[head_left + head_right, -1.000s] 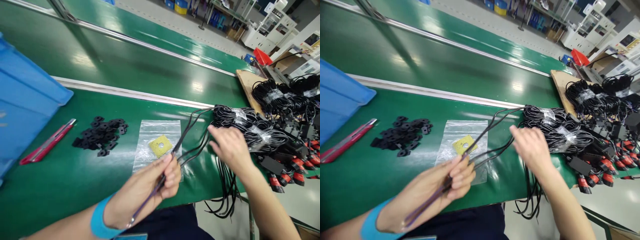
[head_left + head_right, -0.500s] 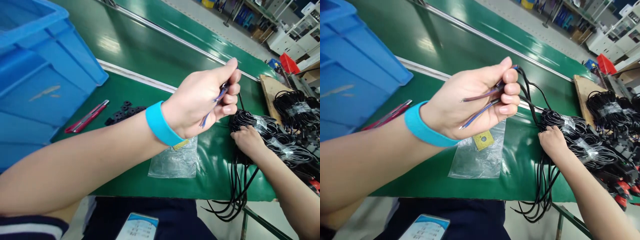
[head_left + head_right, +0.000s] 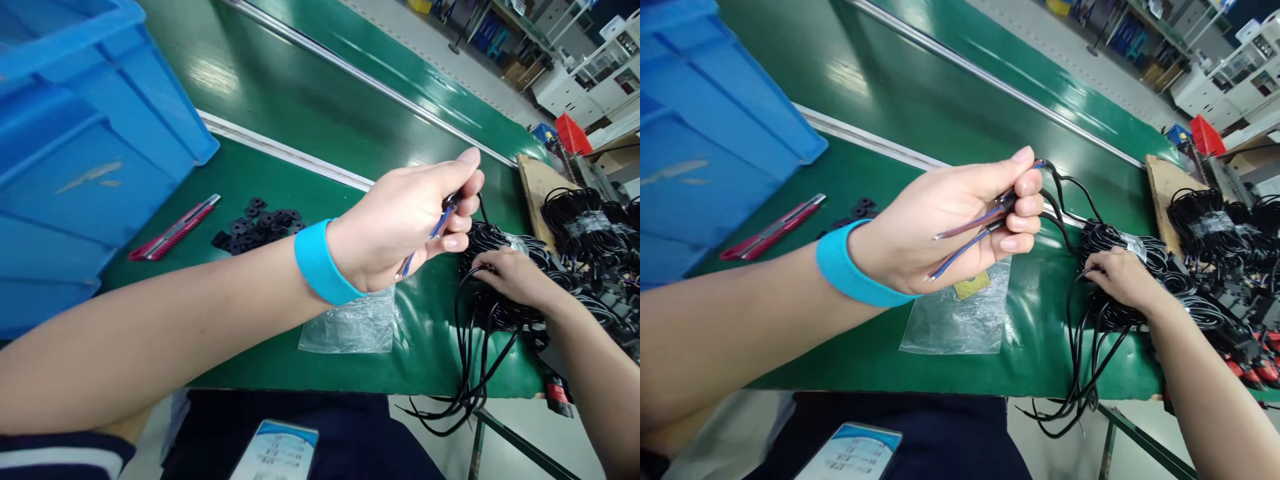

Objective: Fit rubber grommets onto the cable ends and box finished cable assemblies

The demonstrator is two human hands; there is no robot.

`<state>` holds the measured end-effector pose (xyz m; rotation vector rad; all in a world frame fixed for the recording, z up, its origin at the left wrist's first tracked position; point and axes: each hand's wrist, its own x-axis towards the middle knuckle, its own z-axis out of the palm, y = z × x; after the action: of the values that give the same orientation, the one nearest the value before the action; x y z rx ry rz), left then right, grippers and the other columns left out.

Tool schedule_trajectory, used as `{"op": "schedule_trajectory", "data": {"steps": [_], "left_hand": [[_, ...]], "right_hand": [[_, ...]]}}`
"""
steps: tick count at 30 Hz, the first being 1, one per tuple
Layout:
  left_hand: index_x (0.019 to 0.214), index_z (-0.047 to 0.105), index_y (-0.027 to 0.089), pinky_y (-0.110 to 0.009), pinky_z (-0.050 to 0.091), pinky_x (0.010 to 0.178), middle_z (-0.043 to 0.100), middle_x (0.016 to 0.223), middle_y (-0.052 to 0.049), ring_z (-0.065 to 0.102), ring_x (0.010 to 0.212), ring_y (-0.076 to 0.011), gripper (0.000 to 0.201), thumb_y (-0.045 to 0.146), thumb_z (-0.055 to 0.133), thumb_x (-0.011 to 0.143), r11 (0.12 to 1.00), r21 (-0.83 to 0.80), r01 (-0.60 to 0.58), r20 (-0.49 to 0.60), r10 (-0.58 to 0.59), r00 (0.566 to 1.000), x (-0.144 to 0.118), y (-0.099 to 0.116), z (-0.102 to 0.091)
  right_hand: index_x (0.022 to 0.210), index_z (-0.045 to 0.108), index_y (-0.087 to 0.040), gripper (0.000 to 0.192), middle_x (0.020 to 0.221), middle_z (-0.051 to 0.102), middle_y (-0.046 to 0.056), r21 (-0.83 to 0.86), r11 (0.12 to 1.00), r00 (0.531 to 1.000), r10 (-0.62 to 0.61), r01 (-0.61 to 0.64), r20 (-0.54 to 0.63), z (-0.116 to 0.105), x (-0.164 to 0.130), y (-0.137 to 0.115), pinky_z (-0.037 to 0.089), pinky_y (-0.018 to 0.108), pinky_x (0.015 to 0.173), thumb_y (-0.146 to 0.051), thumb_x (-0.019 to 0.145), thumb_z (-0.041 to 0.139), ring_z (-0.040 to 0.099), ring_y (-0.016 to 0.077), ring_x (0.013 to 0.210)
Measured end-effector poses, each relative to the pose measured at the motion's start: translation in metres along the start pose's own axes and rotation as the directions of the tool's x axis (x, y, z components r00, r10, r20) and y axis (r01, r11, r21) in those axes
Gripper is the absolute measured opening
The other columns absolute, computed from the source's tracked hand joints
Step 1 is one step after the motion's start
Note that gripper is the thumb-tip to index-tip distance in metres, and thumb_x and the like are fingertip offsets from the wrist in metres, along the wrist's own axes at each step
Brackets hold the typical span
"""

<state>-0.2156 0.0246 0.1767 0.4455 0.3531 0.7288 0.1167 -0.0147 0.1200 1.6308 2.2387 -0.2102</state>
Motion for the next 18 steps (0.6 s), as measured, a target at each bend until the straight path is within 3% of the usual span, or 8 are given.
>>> {"op": "schedule_trajectory", "data": {"steps": [3, 7, 10, 13, 18], "left_hand": [[0.068, 0.051, 0.015, -0.018, 0.038, 0.050, 0.046, 0.062, 0.003, 0.047, 0.050, -0.0041, 0.042, 0.037, 0.053, 0.104, 1.000, 0.029, -0.010, -0.008, 0.010, 1.000, 0.001, -0.001, -0.001], [0.068, 0.051, 0.015, -0.019, 0.046, 0.058, 0.046, 0.062, 0.004, 0.052, 0.054, -0.0048, 0.045, 0.043, 0.053, 0.103, 0.995, 0.090, -0.042, -0.022, 0.044, 0.999, 0.003, -0.005, -0.002], [0.068, 0.052, 0.015, -0.020, 0.049, 0.063, 0.048, 0.063, 0.004, 0.054, 0.056, -0.0052, 0.042, 0.038, 0.055, 0.103, 0.991, 0.111, -0.078, -0.018, 0.081, 0.997, 0.004, -0.010, -0.005], [0.068, 0.052, 0.015, -0.019, 0.051, 0.064, 0.049, 0.064, 0.004, 0.053, 0.055, -0.0048, 0.041, 0.034, 0.053, 0.104, 0.991, 0.099, -0.096, -0.026, 0.099, 0.995, 0.004, -0.013, -0.007], [0.069, 0.052, 0.015, -0.023, 0.056, 0.072, 0.050, 0.065, 0.004, 0.054, 0.056, -0.0059, 0.038, 0.034, 0.058, 0.102, 0.995, 0.064, -0.074, -0.014, 0.075, 0.997, 0.001, -0.012, -0.010]], "right_hand": [[0.101, 0.069, -0.024, 0.028, 0.085, 0.071, 0.001, 0.239, 0.967, 0.982, 0.124, -0.088, -0.142, -0.004, -0.014, 0.012, 0.043, 0.030, 0.072, -0.044, 0.094, 0.053, 0.059, 0.0170, 0.071], [0.093, 0.068, -0.022, 0.024, 0.064, 0.057, -0.003, 0.476, 0.854, 0.893, 0.366, -0.210, -0.262, -0.007, -0.020, 0.011, 0.034, 0.028, 0.058, -0.044, 0.089, 0.061, 0.043, 0.0118, 0.054], [0.082, 0.060, -0.020, 0.028, 0.064, 0.050, -0.003, 0.606, 0.780, 0.806, 0.453, -0.153, -0.380, -0.023, -0.016, 0.002, 0.032, 0.029, 0.059, -0.046, 0.093, 0.058, 0.041, 0.0112, 0.059], [0.071, 0.052, -0.020, 0.041, 0.064, 0.046, -0.002, 0.654, 0.754, 0.665, 0.519, -0.061, -0.537, -0.047, -0.009, -0.006, 0.031, 0.032, 0.061, -0.049, 0.100, 0.048, 0.041, 0.0112, 0.062], [0.068, 0.043, -0.023, 0.048, 0.068, 0.042, -0.001, 0.769, 0.616, 0.489, 0.625, 0.170, -0.609, -0.082, -0.001, -0.010, 0.035, 0.035, 0.063, -0.061, 0.096, 0.052, 0.042, 0.0117, 0.061]]}}
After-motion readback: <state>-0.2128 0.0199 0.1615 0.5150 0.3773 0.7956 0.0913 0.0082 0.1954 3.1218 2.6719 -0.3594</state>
